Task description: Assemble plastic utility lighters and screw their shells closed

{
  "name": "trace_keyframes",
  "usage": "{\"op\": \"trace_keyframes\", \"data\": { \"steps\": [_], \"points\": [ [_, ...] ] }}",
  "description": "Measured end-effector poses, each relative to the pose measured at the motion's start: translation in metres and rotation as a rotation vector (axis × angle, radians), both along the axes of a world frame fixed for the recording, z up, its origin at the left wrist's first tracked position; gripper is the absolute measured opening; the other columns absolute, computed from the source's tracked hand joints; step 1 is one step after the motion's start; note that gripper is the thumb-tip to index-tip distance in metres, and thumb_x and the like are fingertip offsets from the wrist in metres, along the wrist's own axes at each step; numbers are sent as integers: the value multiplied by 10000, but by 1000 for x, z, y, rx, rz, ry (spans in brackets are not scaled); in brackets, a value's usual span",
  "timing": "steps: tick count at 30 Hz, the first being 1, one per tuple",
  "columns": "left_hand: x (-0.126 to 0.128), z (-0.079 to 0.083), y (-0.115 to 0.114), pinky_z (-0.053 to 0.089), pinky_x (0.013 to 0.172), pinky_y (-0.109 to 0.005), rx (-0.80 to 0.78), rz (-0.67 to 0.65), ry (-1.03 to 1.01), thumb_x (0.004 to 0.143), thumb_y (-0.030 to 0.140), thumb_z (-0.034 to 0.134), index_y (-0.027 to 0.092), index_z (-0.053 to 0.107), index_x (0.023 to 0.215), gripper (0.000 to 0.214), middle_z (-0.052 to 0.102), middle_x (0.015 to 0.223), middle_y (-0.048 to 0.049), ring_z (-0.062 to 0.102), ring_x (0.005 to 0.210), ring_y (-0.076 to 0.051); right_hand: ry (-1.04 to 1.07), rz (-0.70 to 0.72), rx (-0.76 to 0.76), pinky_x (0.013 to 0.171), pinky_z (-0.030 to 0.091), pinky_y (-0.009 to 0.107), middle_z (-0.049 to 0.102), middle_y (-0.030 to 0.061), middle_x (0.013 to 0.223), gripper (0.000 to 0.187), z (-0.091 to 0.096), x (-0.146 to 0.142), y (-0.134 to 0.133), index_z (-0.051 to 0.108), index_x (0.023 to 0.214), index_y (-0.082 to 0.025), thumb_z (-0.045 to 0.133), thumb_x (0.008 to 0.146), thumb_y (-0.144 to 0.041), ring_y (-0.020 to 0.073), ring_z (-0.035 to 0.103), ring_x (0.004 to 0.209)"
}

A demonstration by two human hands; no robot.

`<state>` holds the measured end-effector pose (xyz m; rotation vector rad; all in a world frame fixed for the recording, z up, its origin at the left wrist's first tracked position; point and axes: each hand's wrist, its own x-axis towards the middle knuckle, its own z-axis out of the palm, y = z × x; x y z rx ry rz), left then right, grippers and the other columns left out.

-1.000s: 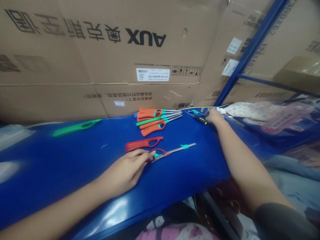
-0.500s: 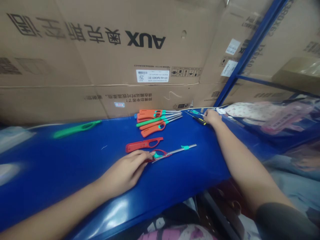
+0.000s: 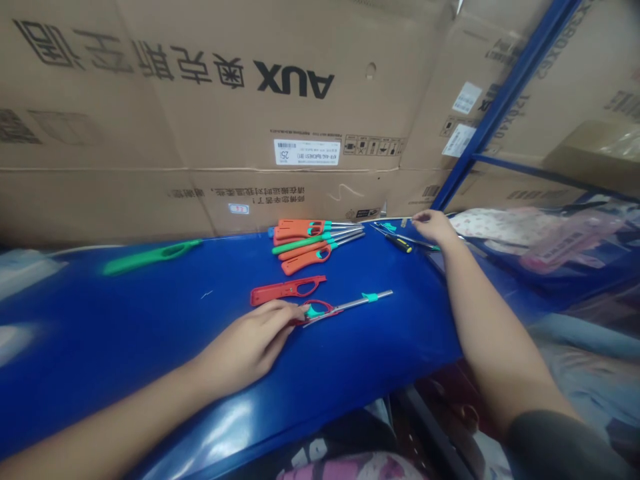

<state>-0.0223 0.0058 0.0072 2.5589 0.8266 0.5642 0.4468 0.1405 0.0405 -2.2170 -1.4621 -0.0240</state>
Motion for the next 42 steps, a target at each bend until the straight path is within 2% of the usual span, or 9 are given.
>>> {"op": "trace_keyframes", "data": {
  "steps": [5,13,20,23,28,31,32,36,42],
  "points": [
    [1,1,0,541,989,-374,-10,-13,-20,1022,210,401,242,568,1231,269,637,1227,-70,624,1139,-204,50,-50,-30,900,557,439,614,100,1259,355,4,2,17,585,1265,-161,601,970,-357,223,637,1069],
    [2,2,-1,537,994,-366,-26,-31,-47,1020,190,399,254,560,1227,270,639,1230,-62,616,1154,-193,108,-36,-151,907,555,423,607,99,1273,338,-2,-12,41,595,1258,-180,605,967,-353,222,632,1083],
    [1,3,-2,543,1010,-396,-17,43,-138,976,221,489,232,602,1227,275,675,1249,-78,639,1171,-222,234,12,-127,907,555,431,607,101,1273,349,26,-51,33,590,1265,-173,606,967,-354,224,632,1081],
    [7,3,-1,535,1041,-428,-72,168,-286,956,302,550,214,633,1263,330,684,1288,-89,655,1184,-249,335,188,-63,880,562,417,635,95,1217,327,37,-93,8,605,1231,-154,606,967,-348,210,648,1033],
    [24,14,-3,536,1047,-453,-447,369,-555,910,500,613,163,660,1274,498,680,1305,-102,661,1191,-278,571,652,-93,689,547,281,742,62,978,313,33,-182,-64,703,1083,-171,669,891,-415,149,663,772],
    [32,22,-6,529,1051,-461,-580,361,-643,880,549,644,167,687,1242,527,702,1269,-83,672,1168,-284,867,1029,-91,812,555,322,741,68,1029,286,22,-226,-102,692,978,-172,725,825,-412,157,678,864],
    [33,23,-8,542,1036,-447,-599,348,-673,883,550,643,172,710,1202,499,722,1233,-70,684,1143,-279,918,1083,-86,841,554,342,741,62,989,294,18,-237,-112,686,958,-173,748,802,-414,169,682,878],
    [33,27,-12,562,996,-385,-585,334,-713,884,488,672,175,767,1042,364,758,1140,-38,699,1090,-263,808,1128,71,772,559,328,725,52,967,147,7,-257,-129,679,924,-196,711,831,-304,185,677,879],
    [14,28,-13,571,904,-332,-375,425,-612,860,417,714,192,775,1004,275,768,1076,-55,713,984,-231,443,1252,170,654,487,279,655,45,861,100,4,-239,-130,658,842,-193,619,922,-238,148,600,739]
  ]
}}
